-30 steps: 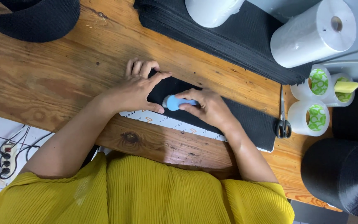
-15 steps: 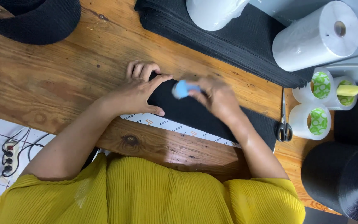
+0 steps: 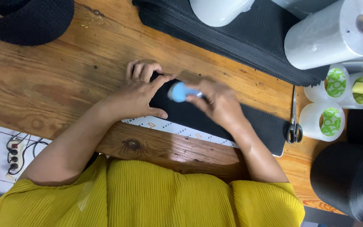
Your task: Smoothing a black strap using a blue tool on a wooden workbench
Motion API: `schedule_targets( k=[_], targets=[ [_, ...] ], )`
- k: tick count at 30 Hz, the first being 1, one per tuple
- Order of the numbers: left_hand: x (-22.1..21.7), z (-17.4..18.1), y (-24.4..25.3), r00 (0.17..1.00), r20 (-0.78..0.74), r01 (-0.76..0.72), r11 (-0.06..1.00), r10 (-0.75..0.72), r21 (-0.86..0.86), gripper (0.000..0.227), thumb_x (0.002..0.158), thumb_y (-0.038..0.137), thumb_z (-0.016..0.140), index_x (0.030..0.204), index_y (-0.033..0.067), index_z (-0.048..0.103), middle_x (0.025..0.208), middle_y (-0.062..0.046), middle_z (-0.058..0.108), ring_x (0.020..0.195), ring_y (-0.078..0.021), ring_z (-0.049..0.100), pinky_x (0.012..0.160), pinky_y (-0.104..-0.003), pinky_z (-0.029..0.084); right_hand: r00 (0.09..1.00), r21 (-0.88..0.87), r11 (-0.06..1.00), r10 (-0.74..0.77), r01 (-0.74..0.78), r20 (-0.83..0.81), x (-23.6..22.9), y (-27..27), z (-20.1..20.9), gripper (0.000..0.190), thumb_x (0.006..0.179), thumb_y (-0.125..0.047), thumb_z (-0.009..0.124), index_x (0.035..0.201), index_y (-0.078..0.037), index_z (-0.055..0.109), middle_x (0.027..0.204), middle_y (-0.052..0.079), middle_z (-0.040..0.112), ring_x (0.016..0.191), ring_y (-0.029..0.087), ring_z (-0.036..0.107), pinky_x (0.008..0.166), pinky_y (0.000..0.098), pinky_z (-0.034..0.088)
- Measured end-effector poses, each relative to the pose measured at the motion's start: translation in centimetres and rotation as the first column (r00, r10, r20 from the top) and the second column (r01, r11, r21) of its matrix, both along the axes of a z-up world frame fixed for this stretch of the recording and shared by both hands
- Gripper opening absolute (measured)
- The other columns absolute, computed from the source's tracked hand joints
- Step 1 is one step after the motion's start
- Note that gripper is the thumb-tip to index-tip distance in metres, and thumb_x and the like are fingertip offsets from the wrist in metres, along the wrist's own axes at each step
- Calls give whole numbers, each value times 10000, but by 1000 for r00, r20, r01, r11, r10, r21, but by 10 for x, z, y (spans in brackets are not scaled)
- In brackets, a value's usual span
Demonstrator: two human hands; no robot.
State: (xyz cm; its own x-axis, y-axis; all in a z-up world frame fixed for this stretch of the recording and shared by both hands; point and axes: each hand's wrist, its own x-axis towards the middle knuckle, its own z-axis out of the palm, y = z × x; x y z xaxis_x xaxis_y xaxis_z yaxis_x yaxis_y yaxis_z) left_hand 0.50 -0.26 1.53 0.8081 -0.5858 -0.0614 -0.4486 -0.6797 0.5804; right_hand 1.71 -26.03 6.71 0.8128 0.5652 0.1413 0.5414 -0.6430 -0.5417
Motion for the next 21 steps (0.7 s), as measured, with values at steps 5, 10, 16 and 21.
schedule_targets(
  k=[5,10,16,21],
  targets=[
    [0,-7,0,999,32,-9,1000,10,-20,1048,670,826,701,1422,146,437,1305,-115,293,1260,-395,255,1149,-592,13,997,-30,999,25,-23,73,8,4,2,186,963,-326,740,1011,-162,667,797,87,690,782,319,715,732,431,575],
    [-3,-9,0,998,63,-12,999,14,-34,1029,678,811,712,1411,139,450,1310,-123,295,1253,-392,267,1141,-599,23,988,-73,991,-99,108,116,5,-4,-3,249,980,-366,743,978,-141,638,771,107,678,774,350,705,740,457,567],
    [-3,-7,-1,998,61,-9,1000,11,-25,1026,676,803,718,1411,141,444,1304,-117,308,1250,-392,284,1135,-606,38,990,-57,997,-42,50,132,10,-3,-18,254,981,-379,713,906,-149,632,748,85,659,753,323,699,707,421,564],
    [-3,-7,-1,999,41,-16,1000,17,-18,1020,687,807,713,1401,126,456,1311,-118,307,1263,-394,275,1143,-599,30,994,70,995,-83,78,69,1,1,8,227,942,-308,776,985,-128,644,822,146,683,810,390,692,753,460,553]
  ],
)
